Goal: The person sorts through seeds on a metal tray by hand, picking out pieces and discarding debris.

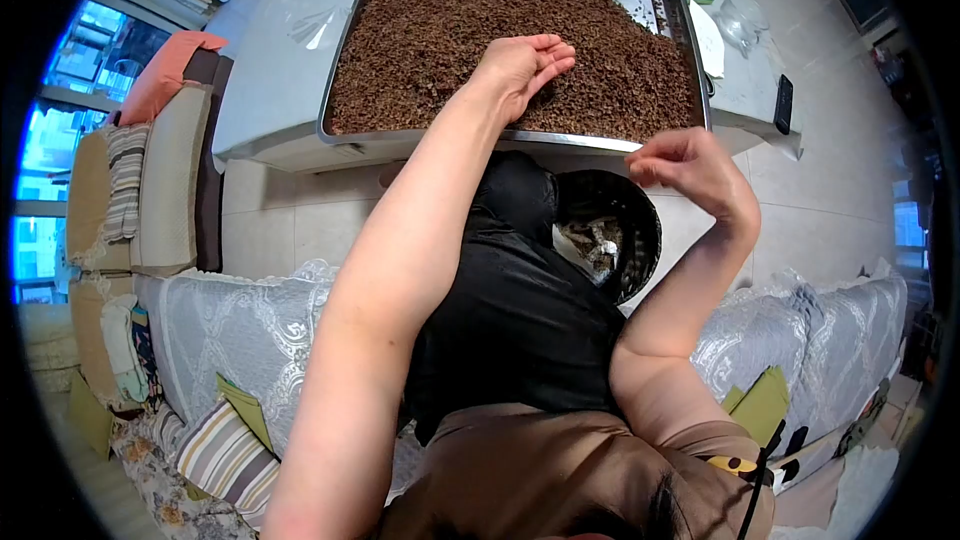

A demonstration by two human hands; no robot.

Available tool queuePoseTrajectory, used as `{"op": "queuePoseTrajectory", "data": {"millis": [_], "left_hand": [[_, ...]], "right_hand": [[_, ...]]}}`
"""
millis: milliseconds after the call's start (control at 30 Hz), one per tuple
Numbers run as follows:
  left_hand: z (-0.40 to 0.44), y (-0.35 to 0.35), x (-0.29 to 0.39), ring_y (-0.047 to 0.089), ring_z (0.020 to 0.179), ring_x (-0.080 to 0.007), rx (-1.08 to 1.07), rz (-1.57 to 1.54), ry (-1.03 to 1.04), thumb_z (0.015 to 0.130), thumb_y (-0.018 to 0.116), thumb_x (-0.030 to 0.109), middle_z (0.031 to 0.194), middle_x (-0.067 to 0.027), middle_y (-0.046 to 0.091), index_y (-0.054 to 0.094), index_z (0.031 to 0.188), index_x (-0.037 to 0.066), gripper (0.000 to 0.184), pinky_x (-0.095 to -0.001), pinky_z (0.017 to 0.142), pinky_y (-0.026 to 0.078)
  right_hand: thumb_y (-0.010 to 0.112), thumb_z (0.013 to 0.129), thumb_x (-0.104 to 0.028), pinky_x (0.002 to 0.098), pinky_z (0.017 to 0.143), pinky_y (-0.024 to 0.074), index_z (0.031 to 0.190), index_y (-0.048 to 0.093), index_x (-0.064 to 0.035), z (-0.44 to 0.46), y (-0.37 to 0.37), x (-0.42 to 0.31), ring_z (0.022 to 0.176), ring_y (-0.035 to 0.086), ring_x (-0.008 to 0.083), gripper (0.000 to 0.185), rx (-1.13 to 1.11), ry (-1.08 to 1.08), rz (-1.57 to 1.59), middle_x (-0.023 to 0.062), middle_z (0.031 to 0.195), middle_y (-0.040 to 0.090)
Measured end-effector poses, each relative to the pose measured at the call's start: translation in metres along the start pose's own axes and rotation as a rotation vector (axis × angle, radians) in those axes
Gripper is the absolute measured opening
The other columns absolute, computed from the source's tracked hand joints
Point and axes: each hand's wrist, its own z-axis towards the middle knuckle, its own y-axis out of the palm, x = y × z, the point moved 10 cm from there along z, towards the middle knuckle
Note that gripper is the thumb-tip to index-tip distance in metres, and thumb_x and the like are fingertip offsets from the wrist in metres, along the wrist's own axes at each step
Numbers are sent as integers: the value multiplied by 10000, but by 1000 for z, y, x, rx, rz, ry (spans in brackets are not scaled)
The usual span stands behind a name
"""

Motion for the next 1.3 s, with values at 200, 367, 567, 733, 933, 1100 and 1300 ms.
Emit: {"op": "queuePoseTrajectory", "data": {"millis": [200,367,567,733,933,1100,1300], "left_hand": [[-2,-5,11,613,1152,-336,46,-83,85,989,401,-67,1289,-288,522,374,1339,-169,366,-302,949,587],[-7,-15,19,670,1049,-329,136,-127,116,996,467,-8,1168,-290,601,461,1245,-171,298,-292,863,622],[-9,-24,33,701,962,-236,207,85,232,963,615,121,1004,-208,688,597,1111,-102,268,-235,733,610],[-2,-29,42,664,984,-154,234,292,395,916,693,178,1015,-100,719,692,1056,-1,228,-275,901,511],[-1,-12,32,614,1086,-149,120,678,315,924,633,195,1135,-65,707,725,1133,82,254,-301,987,443],[3,16,-3,681,758,-142,-101,644,180,907,671,229,884,-91,725,726,997,-9,261,-283,663,551],[-1,21,-1,662,736,-105,-145,646,167,954,625,205,872,-71,710,678,1031,-18,241,-228,620,529]], "right_hand": [[708,837,-173,297,664,503,902,750,-49,-10,-7,-8,704,672,169,146,73,238,-335,98,754,712],[699,808,-155,363,709,519,934,751,-113,33,3,-20,798,694,266,143,311,-111,-389,104,872,719],[771,747,-144,406,739,513,1029,708,-148,65,45,-40,834,646,279,290,417,-290,-363,69,854,655],[714,801,-131,439,741,506,902,708,-66,78,61,-36,844,645,332,120,570,-344,-528,133,844,657],[675,883,-162,372,707,510,919,698,-24,73,22,-8,747,655,270,145,700,-232,-51,143,851,690],[681,916,-203,290,678,496,973,696,2,82,12,26,727,615,127,213,674,-79,337,65,850,708],[657,931,-210,308,702,508,995,680,9,83,11,31,747,632,155,229,714,-114,365,97,856,705]]}}
